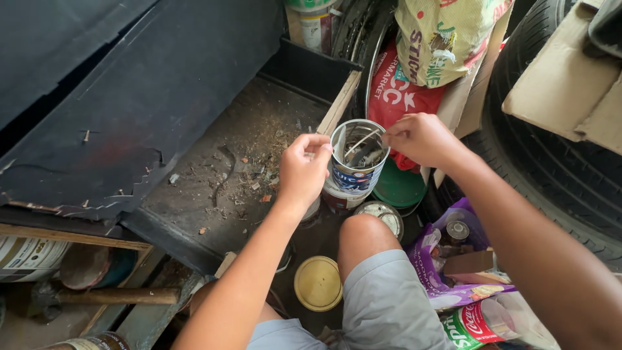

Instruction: The user is seen sorting and organizing small items like screws, nuts, and other miscellaneous items into different containers.

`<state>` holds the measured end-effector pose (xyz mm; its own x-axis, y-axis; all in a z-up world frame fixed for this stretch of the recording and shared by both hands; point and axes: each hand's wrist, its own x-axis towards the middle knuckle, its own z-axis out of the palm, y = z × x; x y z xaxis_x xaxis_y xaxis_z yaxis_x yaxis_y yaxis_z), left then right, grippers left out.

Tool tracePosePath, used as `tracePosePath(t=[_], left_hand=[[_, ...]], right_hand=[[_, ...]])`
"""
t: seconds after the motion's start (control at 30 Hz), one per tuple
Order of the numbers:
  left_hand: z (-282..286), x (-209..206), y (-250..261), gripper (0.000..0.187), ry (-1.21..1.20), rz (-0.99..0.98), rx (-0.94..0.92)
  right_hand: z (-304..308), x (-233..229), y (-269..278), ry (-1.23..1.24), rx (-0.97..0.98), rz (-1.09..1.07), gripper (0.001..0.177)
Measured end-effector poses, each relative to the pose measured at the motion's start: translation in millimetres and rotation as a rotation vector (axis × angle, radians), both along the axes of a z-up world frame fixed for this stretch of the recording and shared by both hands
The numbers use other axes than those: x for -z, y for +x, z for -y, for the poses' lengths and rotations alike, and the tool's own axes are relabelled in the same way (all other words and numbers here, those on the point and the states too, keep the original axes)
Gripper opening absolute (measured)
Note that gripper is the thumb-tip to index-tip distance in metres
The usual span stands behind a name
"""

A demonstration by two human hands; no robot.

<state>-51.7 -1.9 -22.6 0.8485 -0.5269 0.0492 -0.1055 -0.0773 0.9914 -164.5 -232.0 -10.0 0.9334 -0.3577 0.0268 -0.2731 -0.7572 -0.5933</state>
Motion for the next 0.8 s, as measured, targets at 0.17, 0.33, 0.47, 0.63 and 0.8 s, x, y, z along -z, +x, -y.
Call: tracePosePath(t=[0.17,0.33,0.47,0.63,0.8], left_hand=[[-0.6,-3.6,-11.1,0.017,0.052,0.009,0.147],[16.5,0.0,-56.2,0.016,0.100,0.140,0.384],[27.5,-2.1,-81.4,0.018,0.122,0.249,0.502],[36.0,-4.6,-87.0,0.018,0.080,0.236,0.537],[25.4,-11.7,-78.6,0.017,0.061,0.223,0.488]], right_hand=[[7.9,-0.8,-37.5,0.188,-0.058,0.096,0.025],[3.8,0.6,-112.3,0.389,-0.002,0.095,0.028],[13.2,49.6,-173.7,0.308,0.126,-0.113,0.025],[38.8,132.1,-221.8,0.238,0.157,-0.290,0.027],[24.5,92.7,-196.9,0.051,0.248,-0.427,0.041]])
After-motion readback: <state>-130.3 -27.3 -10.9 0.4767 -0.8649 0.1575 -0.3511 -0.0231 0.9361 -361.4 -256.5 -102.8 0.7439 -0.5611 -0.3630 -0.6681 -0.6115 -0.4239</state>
